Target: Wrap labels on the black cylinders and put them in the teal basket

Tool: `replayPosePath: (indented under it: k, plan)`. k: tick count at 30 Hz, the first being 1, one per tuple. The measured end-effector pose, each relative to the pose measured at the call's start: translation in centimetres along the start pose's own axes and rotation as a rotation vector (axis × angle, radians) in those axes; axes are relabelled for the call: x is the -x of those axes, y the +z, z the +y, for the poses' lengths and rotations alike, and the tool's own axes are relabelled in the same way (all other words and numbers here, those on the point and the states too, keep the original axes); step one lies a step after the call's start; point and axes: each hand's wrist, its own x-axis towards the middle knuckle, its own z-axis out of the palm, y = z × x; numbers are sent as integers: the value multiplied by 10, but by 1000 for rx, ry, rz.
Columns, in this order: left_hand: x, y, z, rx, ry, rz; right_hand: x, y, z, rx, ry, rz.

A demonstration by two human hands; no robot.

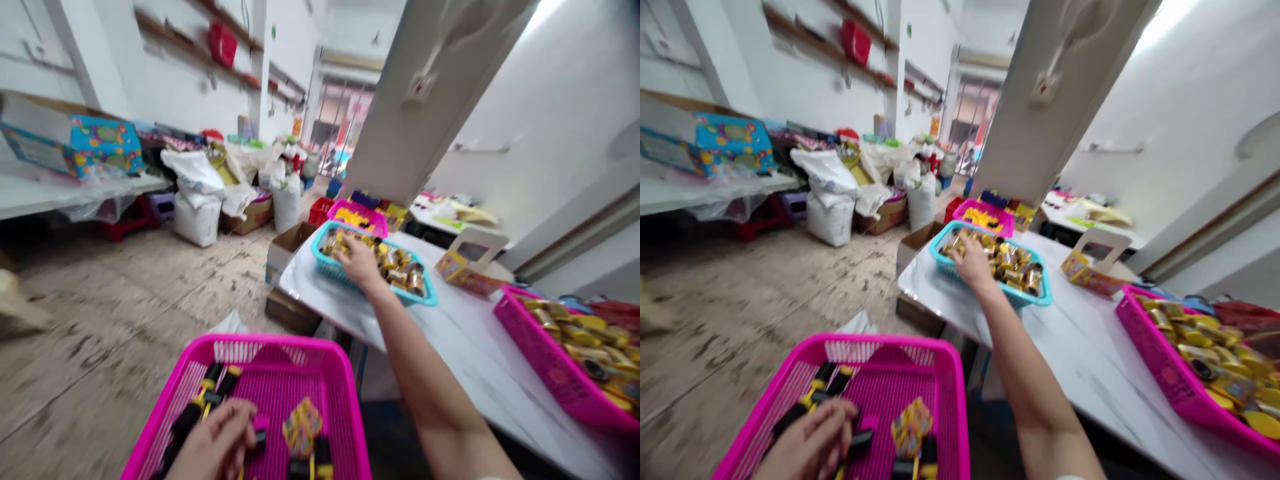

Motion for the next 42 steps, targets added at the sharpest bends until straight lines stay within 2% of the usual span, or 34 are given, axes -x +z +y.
replayPosePath:
  k: [2, 5, 7, 10, 11, 13, 15, 18, 24, 28, 31, 35, 38, 42]
  plan:
    - [15, -10, 15, 19, 50, 35, 46, -7, -4, -167, -124, 106]
    - [15, -24, 24, 50, 93, 96, 122, -15, -13, -338, -172, 19]
    - [10, -27, 21, 41, 93, 74, 172, -17, -22, -390, -210, -239]
    - [8, -18, 11, 2, 75, -23, 234, -8, -33, -318, -329, -693]
    - [9, -12, 8, -21, 73, -63, 248, -3, -35, -245, -362, -793]
    - [9, -2, 2, -85, 78, -139, 264, 8, -37, -78, -382, -893]
    - [9, 6, -4, -152, 94, -182, 267, 17, -38, 51, -352, -900]
    - [8, 9, -10, -218, 124, -183, 261, 31, -44, 147, -305, -864]
    - [4, -3, -16, -278, 167, -105, 248, 65, -58, 117, -375, -929]
    - [1, -7, -17, -270, 171, -75, 239, 66, -51, 59, -393, -910]
    - [-1, -5, -17, -259, 155, -67, 233, 60, -43, -29, -315, -836]
    - [0, 1, -16, -250, 140, -78, 232, 53, -39, -224, -148, -773]
    - [1, 5, -14, -265, 144, -53, 236, 46, -44, -545, -72, -736]
    - [4, 10, -11, -287, 195, -36, 245, 35, -62, -957, 103, -733]
